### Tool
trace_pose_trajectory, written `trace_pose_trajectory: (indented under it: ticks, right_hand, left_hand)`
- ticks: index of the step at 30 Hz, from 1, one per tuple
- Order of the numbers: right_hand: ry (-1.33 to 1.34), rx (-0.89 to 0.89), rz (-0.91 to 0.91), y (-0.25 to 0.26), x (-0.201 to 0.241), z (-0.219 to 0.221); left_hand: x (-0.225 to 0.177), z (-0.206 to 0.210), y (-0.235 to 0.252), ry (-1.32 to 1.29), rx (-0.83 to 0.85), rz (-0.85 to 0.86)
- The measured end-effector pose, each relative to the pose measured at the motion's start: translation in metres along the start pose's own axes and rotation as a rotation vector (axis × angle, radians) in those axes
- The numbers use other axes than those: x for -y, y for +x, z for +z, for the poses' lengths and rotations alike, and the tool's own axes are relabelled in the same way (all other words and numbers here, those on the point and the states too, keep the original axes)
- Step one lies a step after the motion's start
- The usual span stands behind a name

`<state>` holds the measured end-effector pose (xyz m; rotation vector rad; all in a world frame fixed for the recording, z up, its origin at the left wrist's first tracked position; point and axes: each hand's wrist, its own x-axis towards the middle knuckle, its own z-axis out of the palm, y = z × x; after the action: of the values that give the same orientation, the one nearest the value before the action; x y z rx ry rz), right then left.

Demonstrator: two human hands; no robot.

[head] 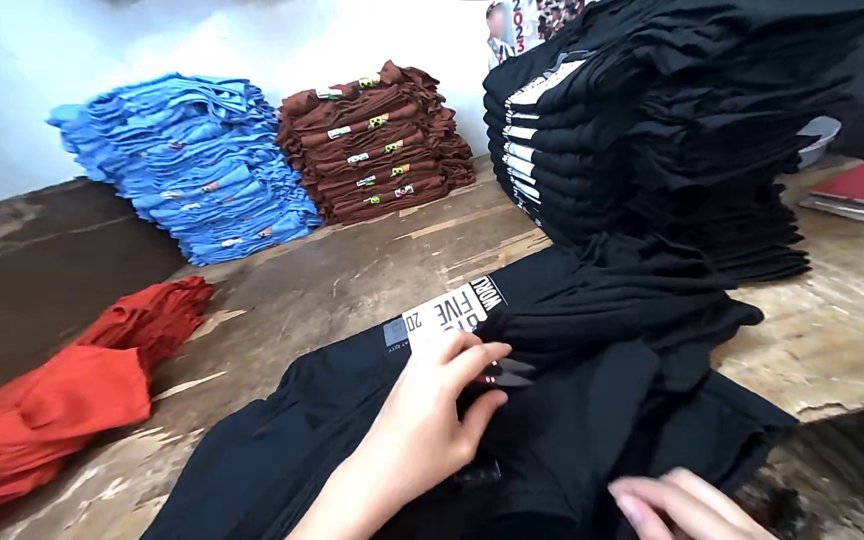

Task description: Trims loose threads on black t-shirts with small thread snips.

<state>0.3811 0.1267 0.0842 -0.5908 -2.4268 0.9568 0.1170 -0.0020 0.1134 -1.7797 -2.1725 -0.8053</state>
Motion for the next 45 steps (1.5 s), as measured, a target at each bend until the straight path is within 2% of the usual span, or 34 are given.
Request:
trace_pose_trajectory:
  ticks: [4,6,9,12,16,19,22,24,29,34,39,42,45]
  right_hand:
    - [0.25,0.068,0.137,0.008,-0.014,0.036]
    - [0.395,0.077,0.138,0.003,-0.02,0.042]
    - [0.637,-0.001,0.097,-0.009,-0.025,0.04]
    - [0.704,-0.076,0.091,-0.016,-0.027,0.039]
    - [0.689,-0.133,0.036,-0.018,-0.026,0.046]
    - [0.548,-0.201,-0.072,-0.019,-0.023,0.055]
    - [0.37,-0.24,-0.109,-0.02,-0.024,0.056]
    - [0.347,-0.275,-0.103,-0.021,-0.026,0.055]
    - [0.288,-0.307,-0.198,-0.021,-0.023,0.061]
    - [-0.029,-0.299,-0.196,-0.024,-0.025,0.057]
    - [0.097,-0.237,-0.058,-0.019,-0.02,0.058]
    - [0.291,-0.244,-0.118,-0.022,-0.022,0.064]
    - [0.289,-0.259,-0.2,-0.029,-0.026,0.066]
  left_hand:
    - [-0.027,0.007,-0.016,-0.021,-0.016,0.188]
    - [-0.031,0.008,-0.024,0.01,-0.06,0.284]
    - [-0.042,0.002,-0.033,0.086,-0.09,0.33]
    - [-0.058,-0.005,-0.034,0.124,-0.057,0.347]
    - [-0.075,0.001,-0.03,0.248,0.029,0.459]
    - [-0.072,0.011,-0.028,0.287,0.039,0.504]
    - [-0.065,0.009,-0.028,0.244,0.006,0.437]
    - [-0.062,0.005,-0.03,0.205,-0.003,0.405]
    - [-0.071,0.016,-0.032,0.276,0.009,0.465]
    - [-0.061,0.016,-0.032,0.176,-0.066,0.368]
    - [-0.056,0.022,-0.035,0.149,-0.092,0.41]
    - [-0.059,0.015,-0.035,0.16,-0.104,0.366]
    - [-0.051,0.014,-0.034,0.105,-0.11,0.325]
